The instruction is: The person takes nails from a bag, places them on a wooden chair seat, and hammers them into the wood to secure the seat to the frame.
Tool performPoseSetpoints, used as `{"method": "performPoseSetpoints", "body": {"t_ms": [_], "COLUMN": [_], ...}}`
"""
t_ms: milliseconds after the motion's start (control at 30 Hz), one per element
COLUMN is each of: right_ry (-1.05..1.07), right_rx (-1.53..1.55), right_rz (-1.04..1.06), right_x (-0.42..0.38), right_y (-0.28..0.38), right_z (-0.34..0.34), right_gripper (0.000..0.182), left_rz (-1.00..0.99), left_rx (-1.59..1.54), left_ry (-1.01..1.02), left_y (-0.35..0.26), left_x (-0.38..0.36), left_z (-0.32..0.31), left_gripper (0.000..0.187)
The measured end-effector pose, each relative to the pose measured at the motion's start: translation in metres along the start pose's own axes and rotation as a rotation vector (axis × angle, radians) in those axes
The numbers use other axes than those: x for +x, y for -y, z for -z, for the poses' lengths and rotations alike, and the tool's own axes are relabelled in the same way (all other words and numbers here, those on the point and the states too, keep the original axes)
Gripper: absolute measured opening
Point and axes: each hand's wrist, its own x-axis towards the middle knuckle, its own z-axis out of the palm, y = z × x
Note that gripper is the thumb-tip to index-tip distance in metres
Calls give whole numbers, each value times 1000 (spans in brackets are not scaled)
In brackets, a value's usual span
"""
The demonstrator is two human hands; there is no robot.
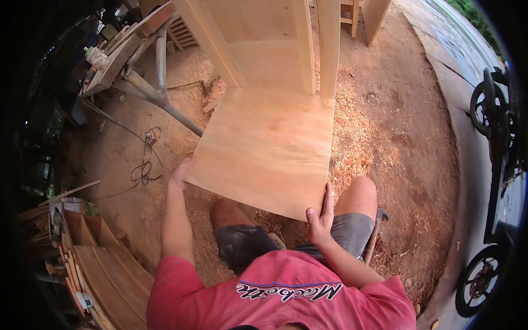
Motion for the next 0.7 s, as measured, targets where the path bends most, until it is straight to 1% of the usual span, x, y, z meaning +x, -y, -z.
{"method": "performPoseSetpoints", "body": {"t_ms": [67, 100, 167, 200, 300, 367, 433, 467, 533, 567, 633, 667, 700], "right_ry": [-175, -182, -277, -280, -416, -359, -331, -301, -264, -271, -244, -221, -223], "right_rx": [7, 4, 50, 46, 63, 128, 45, 50, 66, 62, 30, 22, 11], "right_rz": [-24, -13, -100, -97, -72, -108, -107, -103, -127, -171, -182, -185, -191], "right_x": [2, 4, 12, 22, 70, 102, 127, 138, 155, 161, 171, 174, 176], "right_y": [-2, -1, 10, 11, 19, 28, 35, 39, 46, 57, 59, 59, 52], "right_z": [-6, -7, -9, -5, 30, 61, 85, 98, 120, 123, 140, 149, 153], "right_gripper": [76, 76, 64, 64, 52, 50, 49, 49, 49, 49, 48, 49, 49], "left_rz": [-16, -17, -19, -23, -51, -79, -72, -84, -102, -87, -77, -105, -94], "left_rx": [11, 18, 20, -2, -77, -138, -72, -86, -174, -195, -250, -209, -216], "left_ry": [-3, -10, -10, 10, 49, 65, -102, -105, -84, -96, -175, -220, -217], "left_y": [-1, -3, -4, -5, 0, 6, -2, -2, 11, 19, 27, 31, 38], "left_x": [0, 0, 1, 1, 6, 0, -18, -21, -31, -36, -42, -47, -54], "left_z": [-5, -7, -15, -19, -47, -81, -121, -134, -154, -165, -186, -197, -197], "left_gripper": [45, 44, 44, 44, 43, 42, 41, 41, 39, 39, 37, 39, 39]}}
